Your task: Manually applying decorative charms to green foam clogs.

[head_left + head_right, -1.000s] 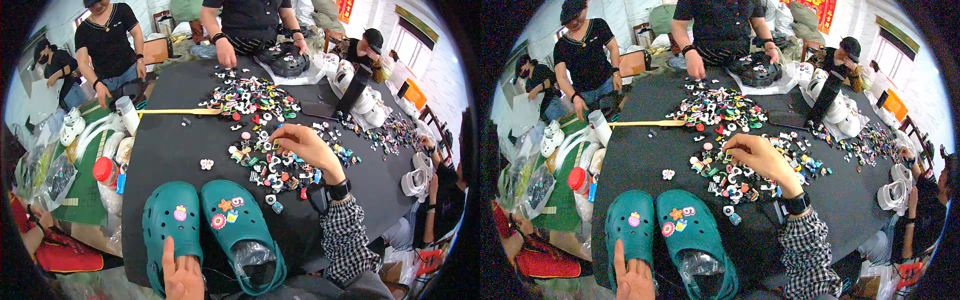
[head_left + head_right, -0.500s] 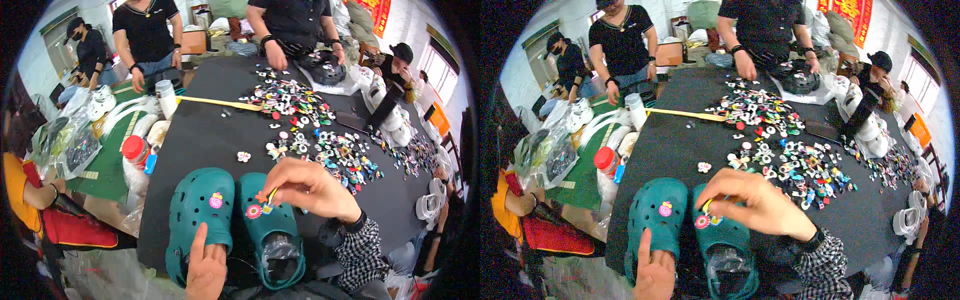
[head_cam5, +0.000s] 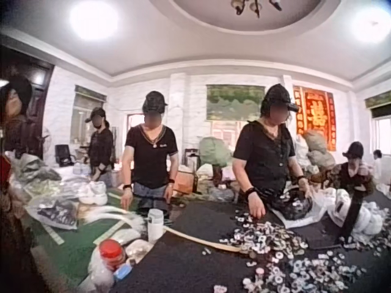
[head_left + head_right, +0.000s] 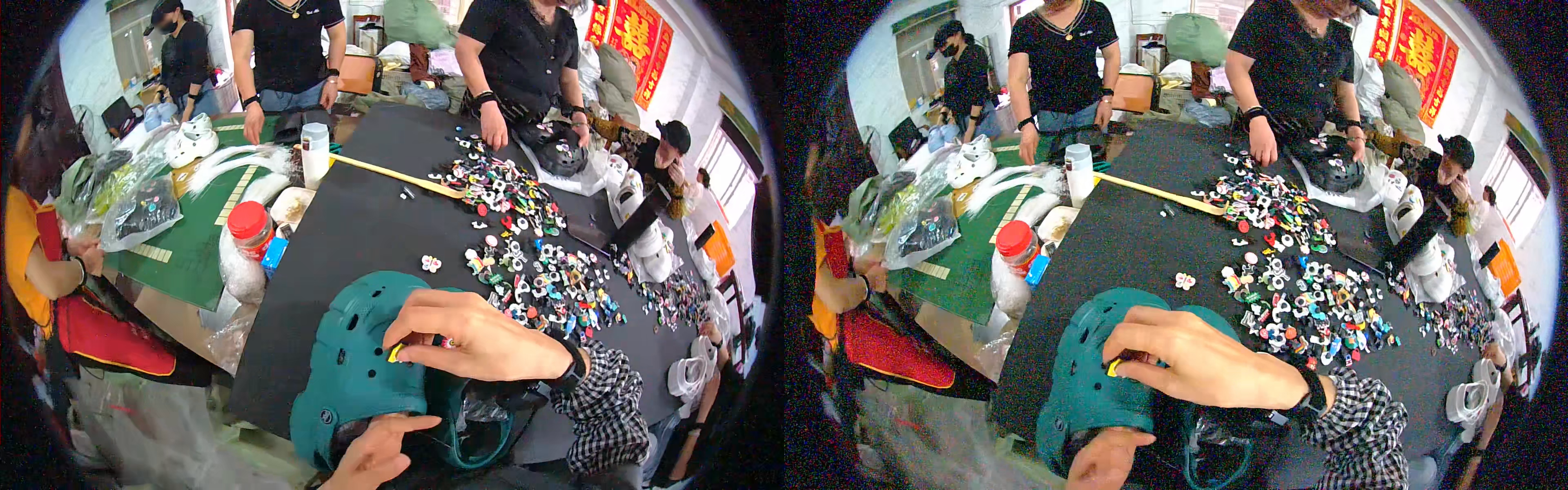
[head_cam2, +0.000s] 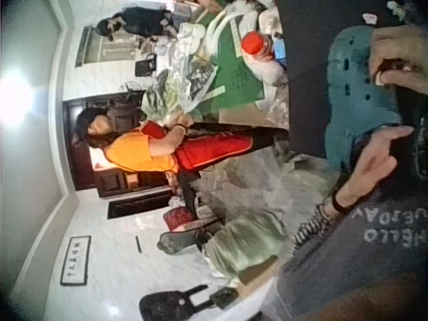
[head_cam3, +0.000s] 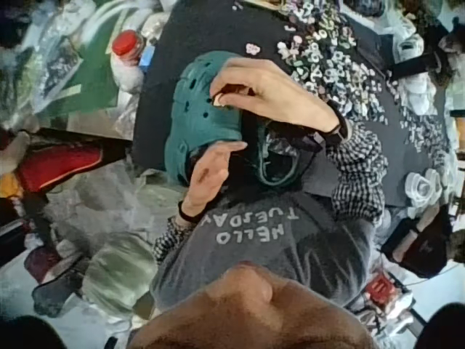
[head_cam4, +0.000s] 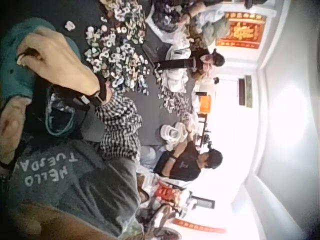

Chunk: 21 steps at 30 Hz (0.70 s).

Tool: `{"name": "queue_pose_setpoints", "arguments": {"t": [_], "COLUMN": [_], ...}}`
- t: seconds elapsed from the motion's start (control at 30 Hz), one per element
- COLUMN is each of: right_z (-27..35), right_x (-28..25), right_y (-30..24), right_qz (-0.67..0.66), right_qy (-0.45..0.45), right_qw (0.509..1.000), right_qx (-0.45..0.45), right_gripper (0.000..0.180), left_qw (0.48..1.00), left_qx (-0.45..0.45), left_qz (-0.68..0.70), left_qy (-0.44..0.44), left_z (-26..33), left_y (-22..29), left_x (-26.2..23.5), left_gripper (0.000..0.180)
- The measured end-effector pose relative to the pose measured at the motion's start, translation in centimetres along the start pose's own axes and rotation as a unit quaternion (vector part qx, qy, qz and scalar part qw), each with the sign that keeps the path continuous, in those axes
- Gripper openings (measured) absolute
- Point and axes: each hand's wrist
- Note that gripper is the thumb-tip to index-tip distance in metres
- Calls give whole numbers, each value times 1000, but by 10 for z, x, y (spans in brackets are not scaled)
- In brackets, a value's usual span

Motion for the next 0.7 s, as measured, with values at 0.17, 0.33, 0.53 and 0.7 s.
{"name": "queue_pose_setpoints", "arguments": {"t": [0.17,0.33,0.53,0.7], "right_z": [-12,-21,-28,-32], "right_x": [4,8,10,9], "right_y": [2,7,26,26], "right_qz": [5,-21,35,-10], "right_qy": [-48,-90,-105,-126], "right_qw": [999,993,992,990], "right_qx": [23,76,65,67], "right_gripper": [15,15,15,15], "left_qw": [994,992,984,982], "left_qx": [29,0,-36,-47], "left_qz": [-70,-87,-30,11], "left_qy": [78,93,171,182], "left_z": [-12,-25,-31,-31], "left_y": [3,-6,-5,7], "left_x": [17,19,28,26], "left_gripper": [55,56,60,60]}}
Point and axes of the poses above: each hand's wrist, its own z-axis away from the middle knuckle, its own x-axis out of the palm, y = z × x, and after that the axes turned 5 degrees about x, right-handed
